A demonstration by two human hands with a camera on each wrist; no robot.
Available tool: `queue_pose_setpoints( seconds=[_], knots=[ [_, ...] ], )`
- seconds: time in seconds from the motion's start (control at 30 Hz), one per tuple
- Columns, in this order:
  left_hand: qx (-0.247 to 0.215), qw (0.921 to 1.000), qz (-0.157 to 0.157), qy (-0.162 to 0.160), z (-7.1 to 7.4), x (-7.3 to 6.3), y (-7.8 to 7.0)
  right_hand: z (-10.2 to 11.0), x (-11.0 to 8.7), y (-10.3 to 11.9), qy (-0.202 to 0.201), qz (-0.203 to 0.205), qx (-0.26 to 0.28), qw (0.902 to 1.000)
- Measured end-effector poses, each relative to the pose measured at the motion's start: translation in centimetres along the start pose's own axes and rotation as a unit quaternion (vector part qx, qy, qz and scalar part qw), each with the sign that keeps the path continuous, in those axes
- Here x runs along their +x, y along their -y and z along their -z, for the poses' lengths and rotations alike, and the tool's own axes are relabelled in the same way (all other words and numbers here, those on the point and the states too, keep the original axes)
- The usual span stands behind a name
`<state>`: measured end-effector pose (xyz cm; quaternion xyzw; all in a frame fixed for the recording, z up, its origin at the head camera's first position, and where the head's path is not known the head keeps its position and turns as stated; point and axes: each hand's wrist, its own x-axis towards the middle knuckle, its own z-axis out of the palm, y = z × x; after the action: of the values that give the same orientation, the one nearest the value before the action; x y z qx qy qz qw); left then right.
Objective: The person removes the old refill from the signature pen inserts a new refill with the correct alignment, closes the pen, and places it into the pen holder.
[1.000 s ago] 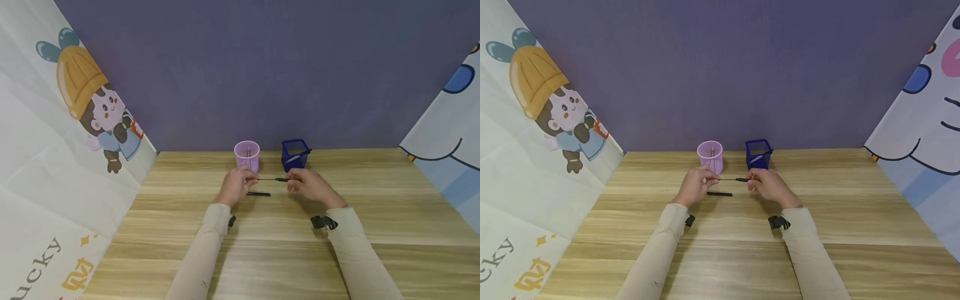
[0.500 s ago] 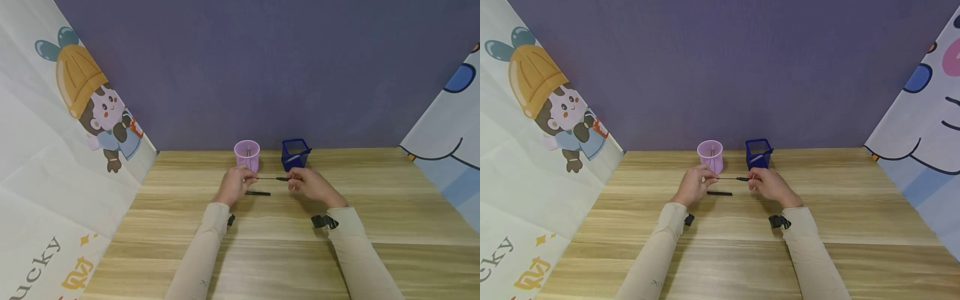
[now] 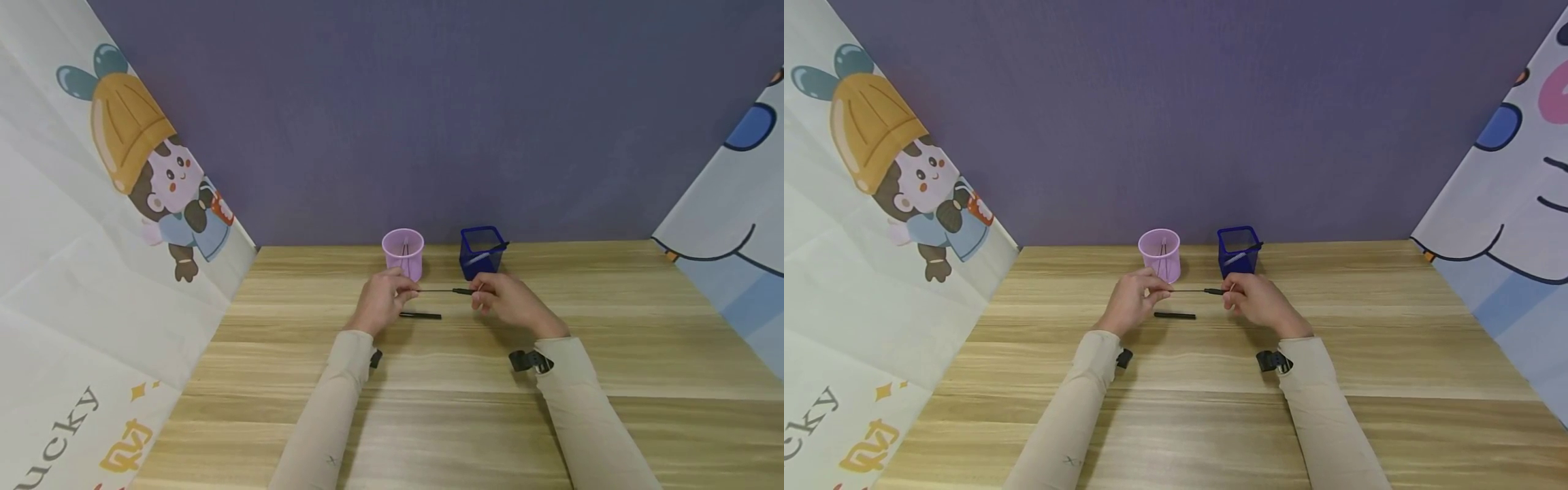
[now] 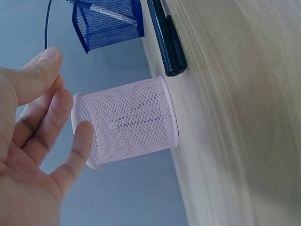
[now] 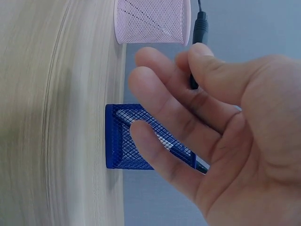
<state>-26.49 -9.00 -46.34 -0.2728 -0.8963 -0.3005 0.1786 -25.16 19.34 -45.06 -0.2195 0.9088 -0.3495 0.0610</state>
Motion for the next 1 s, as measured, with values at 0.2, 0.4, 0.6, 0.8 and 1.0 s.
queue_pose_setpoints(
  seconds=[0.2, 0.4, 0.6, 0.8, 1.0],
  knots=[
    [0.005, 1.0000, -0.001, -0.001, 0.00, -0.04, 0.12, 0.10, -0.06, -0.20, 0.001, -0.002, -0.002, 1.0000],
    [0.012, 0.9999, -0.006, -0.001, -0.08, -0.03, 0.20, 0.36, -0.27, -0.25, 0.000, -0.012, -0.006, 0.9999],
    [0.014, 0.9999, -0.007, 0.000, -0.10, -0.05, 0.27, 0.53, -0.42, -0.21, 0.002, -0.025, 0.003, 0.9997],
    [0.011, 0.9999, 0.000, 0.004, -0.05, -0.05, 0.39, 0.56, -0.40, -0.34, 0.003, -0.030, 0.004, 0.9995],
    [0.014, 0.9999, 0.004, 0.007, -0.06, -0.02, 0.50, 0.63, -0.40, -0.42, 0.004, -0.029, 0.003, 0.9996]
  ],
)
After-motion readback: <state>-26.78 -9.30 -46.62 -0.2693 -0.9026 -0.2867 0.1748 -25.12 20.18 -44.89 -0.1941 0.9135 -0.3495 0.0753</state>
